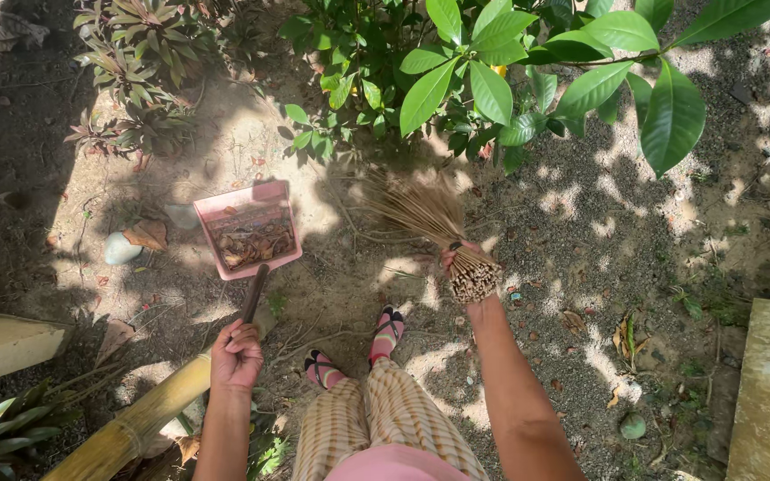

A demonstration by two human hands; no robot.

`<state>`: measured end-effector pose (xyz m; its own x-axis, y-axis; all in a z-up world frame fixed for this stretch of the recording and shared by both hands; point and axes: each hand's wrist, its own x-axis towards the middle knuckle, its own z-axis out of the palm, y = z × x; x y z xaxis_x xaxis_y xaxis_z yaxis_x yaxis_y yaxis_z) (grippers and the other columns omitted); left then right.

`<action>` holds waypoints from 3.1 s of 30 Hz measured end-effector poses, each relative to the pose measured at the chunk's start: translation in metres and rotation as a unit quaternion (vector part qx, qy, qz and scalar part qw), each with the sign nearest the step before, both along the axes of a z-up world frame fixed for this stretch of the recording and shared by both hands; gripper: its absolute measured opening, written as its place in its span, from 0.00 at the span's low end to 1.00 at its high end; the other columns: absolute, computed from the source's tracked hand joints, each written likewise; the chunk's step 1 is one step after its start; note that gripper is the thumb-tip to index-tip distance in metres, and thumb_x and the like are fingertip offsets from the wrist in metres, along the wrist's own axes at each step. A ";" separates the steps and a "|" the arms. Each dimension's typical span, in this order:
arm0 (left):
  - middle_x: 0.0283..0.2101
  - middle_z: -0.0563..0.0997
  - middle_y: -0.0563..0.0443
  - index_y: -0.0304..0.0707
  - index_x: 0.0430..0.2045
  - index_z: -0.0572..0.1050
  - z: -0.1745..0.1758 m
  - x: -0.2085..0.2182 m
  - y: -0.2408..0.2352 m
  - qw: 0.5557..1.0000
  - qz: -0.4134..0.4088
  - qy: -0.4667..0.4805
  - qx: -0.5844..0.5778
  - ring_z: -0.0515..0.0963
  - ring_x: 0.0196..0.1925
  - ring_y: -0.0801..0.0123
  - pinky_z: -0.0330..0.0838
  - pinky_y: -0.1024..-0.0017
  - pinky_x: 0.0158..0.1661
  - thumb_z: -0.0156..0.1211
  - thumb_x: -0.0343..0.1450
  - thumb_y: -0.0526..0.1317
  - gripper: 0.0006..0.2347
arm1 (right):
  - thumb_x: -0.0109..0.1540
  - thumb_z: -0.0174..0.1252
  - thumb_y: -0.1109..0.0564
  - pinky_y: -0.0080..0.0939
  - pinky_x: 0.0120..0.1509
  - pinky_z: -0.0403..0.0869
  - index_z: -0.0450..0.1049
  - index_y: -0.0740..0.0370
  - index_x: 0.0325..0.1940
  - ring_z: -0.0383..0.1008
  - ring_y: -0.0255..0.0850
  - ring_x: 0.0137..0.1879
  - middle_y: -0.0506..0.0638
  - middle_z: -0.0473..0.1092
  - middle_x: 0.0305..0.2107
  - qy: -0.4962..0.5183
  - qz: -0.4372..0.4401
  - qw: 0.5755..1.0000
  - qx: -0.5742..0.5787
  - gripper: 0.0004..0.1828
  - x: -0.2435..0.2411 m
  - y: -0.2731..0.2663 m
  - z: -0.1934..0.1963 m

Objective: The person sweeps dry leaves and debris from a gravel path into a pink dustpan using a traditional straw broom. They move along the path, gathering leaves into piles and sweeping them into the dustpan held in the left hand.

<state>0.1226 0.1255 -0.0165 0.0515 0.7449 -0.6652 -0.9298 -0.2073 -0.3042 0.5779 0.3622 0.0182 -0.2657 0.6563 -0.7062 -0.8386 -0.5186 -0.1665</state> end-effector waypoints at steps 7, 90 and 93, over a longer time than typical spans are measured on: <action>0.25 0.67 0.54 0.32 0.26 0.63 -0.001 0.009 0.005 0.999 -0.034 -0.023 0.005 0.66 0.18 0.79 0.67 0.84 0.19 0.53 0.74 0.28 0.08 | 0.61 0.57 0.53 0.39 0.36 0.83 0.63 0.64 0.51 0.77 0.43 0.32 0.56 0.70 0.28 -0.160 -0.003 0.987 0.011 0.19 -0.027 -0.047 0.065; 0.26 0.67 0.50 0.19 0.38 0.65 0.032 0.034 0.134 0.952 -0.306 0.009 0.026 0.66 0.21 0.78 0.66 0.85 0.18 0.53 0.72 0.25 0.06 | 0.53 0.65 0.53 0.48 0.30 0.81 0.55 0.42 0.60 0.77 0.47 0.28 0.57 0.72 0.31 -0.278 0.118 0.952 -0.054 0.36 0.023 -0.270 -0.003; 0.25 0.67 0.51 0.21 0.35 0.66 0.034 0.036 0.129 0.954 -0.299 0.019 0.007 0.66 0.20 0.78 0.66 0.85 0.17 0.53 0.72 0.25 0.04 | 0.64 0.64 0.56 0.44 0.34 0.82 0.66 0.69 0.50 0.78 0.44 0.32 0.58 0.74 0.34 -0.025 0.078 0.996 -0.026 0.18 0.003 -0.301 0.002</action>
